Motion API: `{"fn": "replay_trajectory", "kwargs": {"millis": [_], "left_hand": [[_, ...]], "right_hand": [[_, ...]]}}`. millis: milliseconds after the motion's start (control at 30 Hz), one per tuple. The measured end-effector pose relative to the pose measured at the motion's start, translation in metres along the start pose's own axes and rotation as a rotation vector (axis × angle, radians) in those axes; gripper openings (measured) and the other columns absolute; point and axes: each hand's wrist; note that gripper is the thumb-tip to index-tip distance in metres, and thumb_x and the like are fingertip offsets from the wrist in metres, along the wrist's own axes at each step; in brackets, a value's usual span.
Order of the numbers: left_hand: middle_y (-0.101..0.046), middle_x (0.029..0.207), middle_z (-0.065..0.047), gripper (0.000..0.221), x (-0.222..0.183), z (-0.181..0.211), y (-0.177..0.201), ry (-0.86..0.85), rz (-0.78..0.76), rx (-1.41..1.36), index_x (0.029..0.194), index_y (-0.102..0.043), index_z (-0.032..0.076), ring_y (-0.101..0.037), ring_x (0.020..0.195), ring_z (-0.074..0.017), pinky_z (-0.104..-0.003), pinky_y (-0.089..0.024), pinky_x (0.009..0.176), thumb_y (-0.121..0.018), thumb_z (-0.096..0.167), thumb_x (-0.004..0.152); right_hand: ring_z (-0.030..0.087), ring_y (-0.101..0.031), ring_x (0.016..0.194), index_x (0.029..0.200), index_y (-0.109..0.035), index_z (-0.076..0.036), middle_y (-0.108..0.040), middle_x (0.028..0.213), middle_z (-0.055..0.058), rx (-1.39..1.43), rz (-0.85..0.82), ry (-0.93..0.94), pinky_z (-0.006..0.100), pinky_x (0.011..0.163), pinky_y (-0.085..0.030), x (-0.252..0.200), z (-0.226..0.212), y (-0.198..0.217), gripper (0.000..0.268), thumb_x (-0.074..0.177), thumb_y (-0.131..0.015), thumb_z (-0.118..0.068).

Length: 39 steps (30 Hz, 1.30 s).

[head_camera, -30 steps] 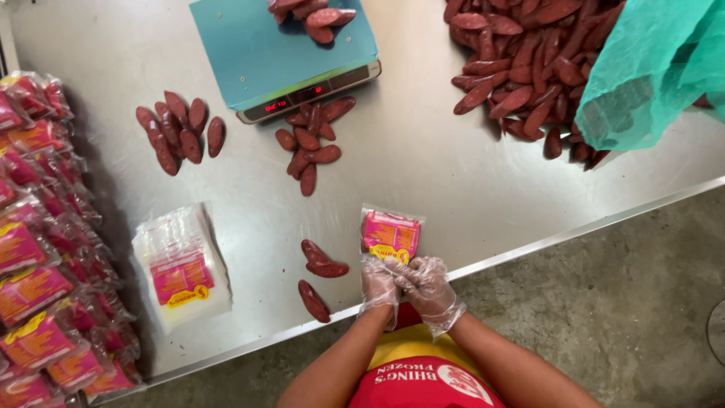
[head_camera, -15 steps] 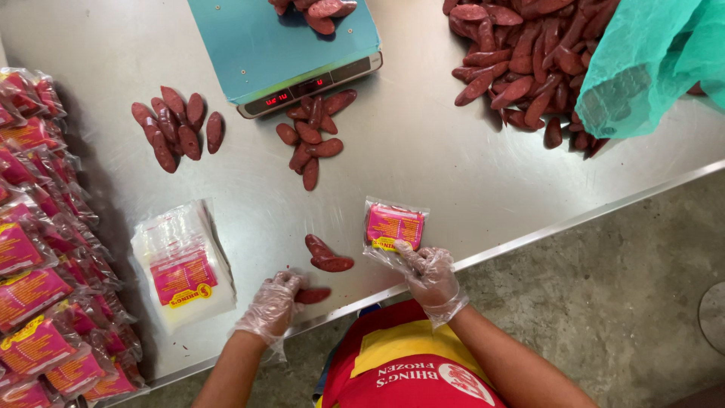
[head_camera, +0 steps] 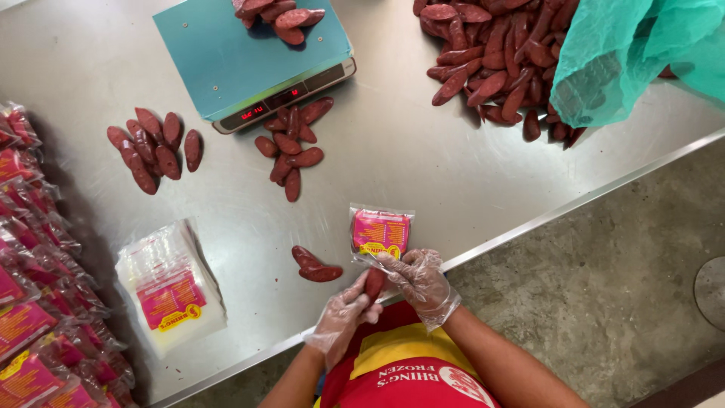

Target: The person places red sausage pieces into clear plastic bags on a stainless steel table. They weigh the sausages on a digital scale, seal the bags, and stack the finished packages. A coworker assists by weighing and moving sausages in the background.

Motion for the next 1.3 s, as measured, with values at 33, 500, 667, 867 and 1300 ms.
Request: {"fn": "replay_trajectory", "kwargs": {"millis": [33,500,667,867,1300], "left_hand": [[-0.07,0.114,-0.006,0.049,0.007,0.001,-0.011,0.034,0.043,-0.043,0.148,-0.053,0.012,-0.064,0.086,-0.0148,-0.028,-0.058,0.079,-0.054,0.009,0.099],[-0.072,0.106,-0.006,0.031,0.063,0.021,-0.076,0.153,0.508,0.293,0.113,-0.068,0.015,-0.062,0.094,-0.0253,-0.046,-0.047,0.083,-0.052,0.04,0.104],[-0.072,0.114,-0.01,0.025,0.045,0.04,-0.009,-0.553,0.004,1.31,0.115,-0.072,0.018,-0.07,0.101,-0.0298,-0.04,-0.054,0.092,-0.056,0.028,0.098],[-0.07,0.117,-0.012,0.049,-0.018,0.079,0.041,-0.652,0.505,1.636,0.114,-0.074,0.022,-0.063,0.103,-0.0389,-0.049,-0.049,0.088,-0.076,0.014,0.066],[-0.073,0.099,-0.015,0.025,-0.013,0.056,0.054,-0.89,0.353,1.497,0.104,-0.069,0.009,-0.066,0.095,-0.0355,-0.049,-0.051,0.084,-0.072,0.015,0.08]], "right_hand": [[0.021,-0.06,0.07,0.128,-0.074,-0.011,-0.065,0.082,0.01,0.026,0.001,-0.011,0.036,0.064,-0.049,0.0,0.001,0.0,0.037,0.09,-0.071,-0.011],[0.027,-0.059,0.077,0.129,-0.074,-0.022,-0.063,0.087,0.009,-0.129,-0.038,0.057,0.041,0.071,-0.048,-0.007,0.015,0.001,0.039,0.091,-0.069,-0.015],[0.025,-0.057,0.075,0.127,-0.075,-0.016,-0.061,0.086,0.011,-0.056,0.005,0.034,0.04,0.069,-0.048,-0.006,0.011,0.001,0.035,0.093,-0.069,-0.016],[0.022,-0.057,0.067,0.125,-0.075,-0.011,-0.063,0.077,0.01,0.084,0.007,-0.012,0.039,0.063,-0.047,0.003,-0.001,0.006,0.035,0.091,-0.07,-0.017],[0.017,-0.055,0.063,0.128,-0.074,-0.013,-0.062,0.076,0.007,0.082,0.07,-0.017,0.034,0.057,-0.047,0.005,-0.012,-0.001,0.035,0.093,-0.07,-0.012]]}}
Point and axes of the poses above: each hand's wrist, its own x-axis towards the middle knuckle, its own y-axis out of the back of the hand, z = x × y
